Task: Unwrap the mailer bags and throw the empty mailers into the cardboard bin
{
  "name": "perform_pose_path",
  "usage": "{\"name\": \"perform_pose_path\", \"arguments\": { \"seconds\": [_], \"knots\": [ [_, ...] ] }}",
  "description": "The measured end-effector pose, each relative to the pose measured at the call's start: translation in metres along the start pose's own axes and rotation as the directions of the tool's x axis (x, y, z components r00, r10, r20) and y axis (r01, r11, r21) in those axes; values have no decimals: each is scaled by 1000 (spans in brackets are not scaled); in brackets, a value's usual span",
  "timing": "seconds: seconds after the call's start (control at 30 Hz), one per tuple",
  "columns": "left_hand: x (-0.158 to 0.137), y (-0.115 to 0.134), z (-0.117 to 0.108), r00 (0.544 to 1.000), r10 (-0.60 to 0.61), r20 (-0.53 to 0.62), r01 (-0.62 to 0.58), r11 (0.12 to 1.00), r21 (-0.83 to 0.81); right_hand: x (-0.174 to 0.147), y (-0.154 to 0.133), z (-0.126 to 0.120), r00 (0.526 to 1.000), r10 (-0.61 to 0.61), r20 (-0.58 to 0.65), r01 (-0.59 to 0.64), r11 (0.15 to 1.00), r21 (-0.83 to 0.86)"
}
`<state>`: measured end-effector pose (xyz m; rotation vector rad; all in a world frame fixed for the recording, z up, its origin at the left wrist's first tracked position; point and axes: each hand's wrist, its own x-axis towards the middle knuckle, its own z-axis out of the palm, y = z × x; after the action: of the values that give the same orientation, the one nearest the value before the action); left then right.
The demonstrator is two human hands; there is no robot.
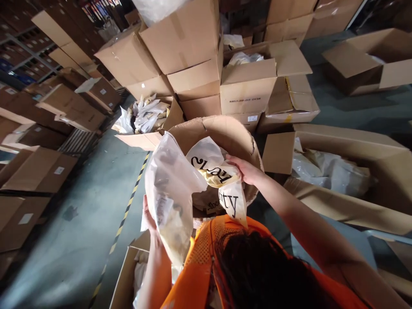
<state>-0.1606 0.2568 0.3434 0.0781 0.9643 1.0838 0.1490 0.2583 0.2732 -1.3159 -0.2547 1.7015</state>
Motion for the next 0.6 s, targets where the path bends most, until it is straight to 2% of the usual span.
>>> {"name": "perform_pose_path", "arguments": {
  "seconds": [0.17, 0.23, 0.37, 0.47, 0.6],
  "knots": [
    [9, -4, -8, 997, 73, 17, -75, 964, 253, 0, 3, 2, 1000, 20, 5, -20, 1000, -10],
    [11, -4, -7, 999, 42, 11, -43, 966, 253, -1, 5, 3, 1000, 20, -18, -20, 1000, 23],
    [14, -6, -4, 1000, 1, -24, 3, 990, 143, -1, 9, 4, 999, 12, -52, -8, 998, 64],
    [19, -5, -11, 993, 118, 8, -116, 963, 242, -2, 12, 0, 997, -3, -80, 9, 997, 81],
    [32, 3, -36, 944, 330, -1, -300, 859, 415, -8, 14, -12, 991, -68, -115, 78, 993, 93]
  ]
}}
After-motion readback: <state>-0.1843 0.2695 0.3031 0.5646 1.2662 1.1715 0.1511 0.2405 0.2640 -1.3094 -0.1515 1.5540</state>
